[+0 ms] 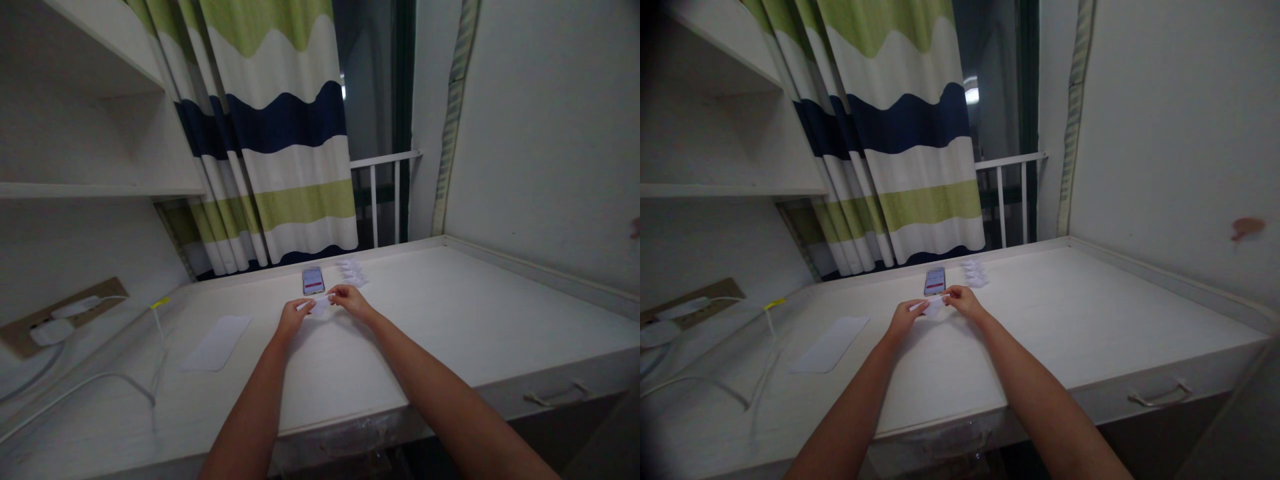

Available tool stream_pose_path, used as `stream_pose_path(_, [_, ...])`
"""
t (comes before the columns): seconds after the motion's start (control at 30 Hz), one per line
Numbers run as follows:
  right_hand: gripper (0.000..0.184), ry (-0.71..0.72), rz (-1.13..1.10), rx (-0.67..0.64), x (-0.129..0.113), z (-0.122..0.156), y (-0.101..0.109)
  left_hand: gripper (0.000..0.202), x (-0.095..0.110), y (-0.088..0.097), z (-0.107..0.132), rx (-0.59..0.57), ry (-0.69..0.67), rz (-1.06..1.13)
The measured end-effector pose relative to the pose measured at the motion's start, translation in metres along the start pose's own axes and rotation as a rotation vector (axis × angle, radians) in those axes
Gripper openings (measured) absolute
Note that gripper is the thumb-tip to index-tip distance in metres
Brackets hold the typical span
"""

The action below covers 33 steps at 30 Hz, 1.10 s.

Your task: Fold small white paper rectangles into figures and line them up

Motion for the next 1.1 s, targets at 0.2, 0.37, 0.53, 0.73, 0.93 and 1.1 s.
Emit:
stream_pose_path(0.2, [0.023, -0.008, 0.062, -0.068, -0.006, 0.002, -0.005, 0.028, -0.001, -0.008, 0.003, -0.079, 0.022, 0.021])
stream_pose_path(0.37, [0.02, 0.046, 0.128, -0.071, -0.011, 0.002, -0.004, 0.031, -0.003, -0.012, 0.003, -0.127, 0.056, 0.041])
stream_pose_path(0.53, [0.016, 0.062, 0.152, -0.038, -0.009, 0.0, -0.001, 0.041, -0.008, -0.013, 0.001, -0.15, 0.112, 0.095])
stream_pose_path(0.73, [0.013, 0.046, 0.187, 0.028, -0.003, -0.002, 0.005, 0.046, -0.009, -0.01, -0.001, -0.137, 0.13, 0.148])
stream_pose_path(0.93, [0.018, 0.035, 0.185, -0.039, -0.006, 0.0, -0.002, 0.046, -0.009, -0.012, -0.001, -0.152, 0.141, 0.114])
stream_pose_path(1.1, [0.016, 0.036, 0.197, -0.053, -0.008, 0.0, -0.001, 0.047, -0.01, -0.016, 0.002, -0.191, 0.149, 0.112])
Point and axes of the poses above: each hand's wrist, its own z-axis away from the middle knuckle, its own y-axis out of the back of the hand, x = y × z, the point moved 8 cm from there along -z, towards the middle knuckle, and after that the axes turned 15 degrees about y, right-handed, at the moved point
